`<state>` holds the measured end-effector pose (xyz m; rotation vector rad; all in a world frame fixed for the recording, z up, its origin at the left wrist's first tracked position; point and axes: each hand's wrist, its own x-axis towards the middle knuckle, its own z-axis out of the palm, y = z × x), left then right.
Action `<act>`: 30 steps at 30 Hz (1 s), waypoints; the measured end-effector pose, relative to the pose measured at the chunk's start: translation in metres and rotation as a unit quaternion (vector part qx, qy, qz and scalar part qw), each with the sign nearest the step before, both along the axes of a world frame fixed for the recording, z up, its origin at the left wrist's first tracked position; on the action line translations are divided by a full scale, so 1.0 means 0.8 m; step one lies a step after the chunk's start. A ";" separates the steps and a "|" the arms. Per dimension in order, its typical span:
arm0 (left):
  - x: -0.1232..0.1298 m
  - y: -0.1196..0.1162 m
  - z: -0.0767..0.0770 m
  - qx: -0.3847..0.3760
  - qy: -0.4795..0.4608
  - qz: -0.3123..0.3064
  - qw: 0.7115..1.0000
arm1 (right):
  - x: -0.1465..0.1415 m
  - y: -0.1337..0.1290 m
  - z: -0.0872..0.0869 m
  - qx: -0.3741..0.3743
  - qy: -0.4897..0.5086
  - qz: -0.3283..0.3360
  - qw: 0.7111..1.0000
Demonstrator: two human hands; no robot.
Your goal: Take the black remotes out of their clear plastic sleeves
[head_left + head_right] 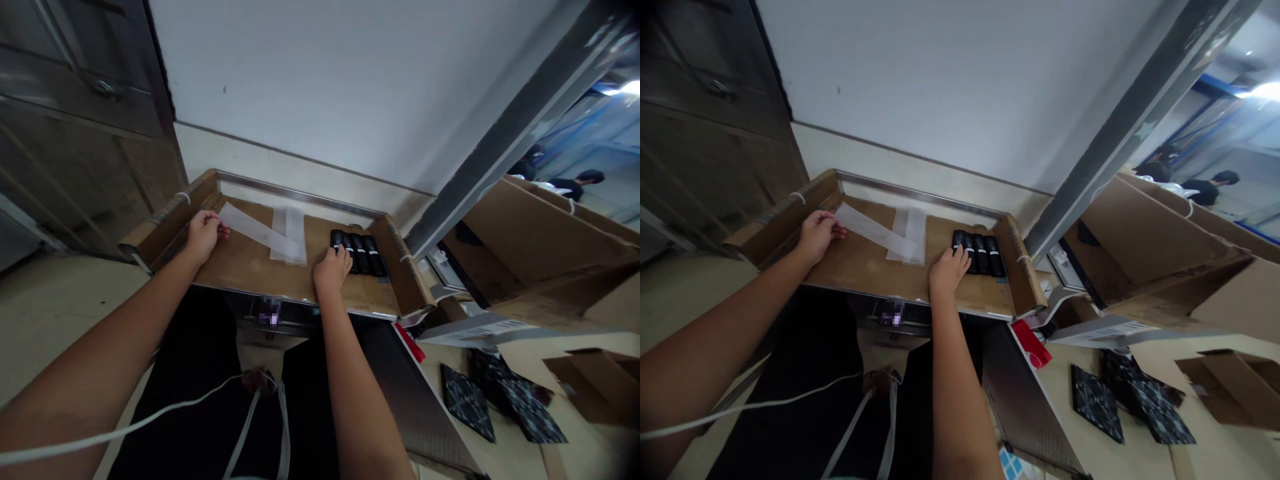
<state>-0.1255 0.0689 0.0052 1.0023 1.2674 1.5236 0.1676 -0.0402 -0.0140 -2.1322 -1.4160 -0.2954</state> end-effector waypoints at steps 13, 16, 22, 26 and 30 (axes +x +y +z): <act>0.000 0.003 -0.002 0.015 -0.018 0.000 1.000 | 0.005 0.002 0.000 0.020 0.021 0.017 0.999; 0.000 0.003 -0.004 0.017 -0.019 -0.002 1.000 | 0.002 0.000 0.000 0.012 0.013 0.013 1.000; 0.001 0.002 -0.004 0.015 -0.014 -0.002 1.000 | -0.005 -0.003 0.006 0.051 0.019 0.011 0.998; 0.001 0.003 -0.004 0.013 -0.010 -0.005 1.000 | -0.009 -0.005 0.012 0.107 0.015 0.120 0.987; 0.000 0.001 -0.002 0.013 -0.007 -0.012 1.000 | -0.010 -0.004 0.012 0.072 0.066 0.251 0.963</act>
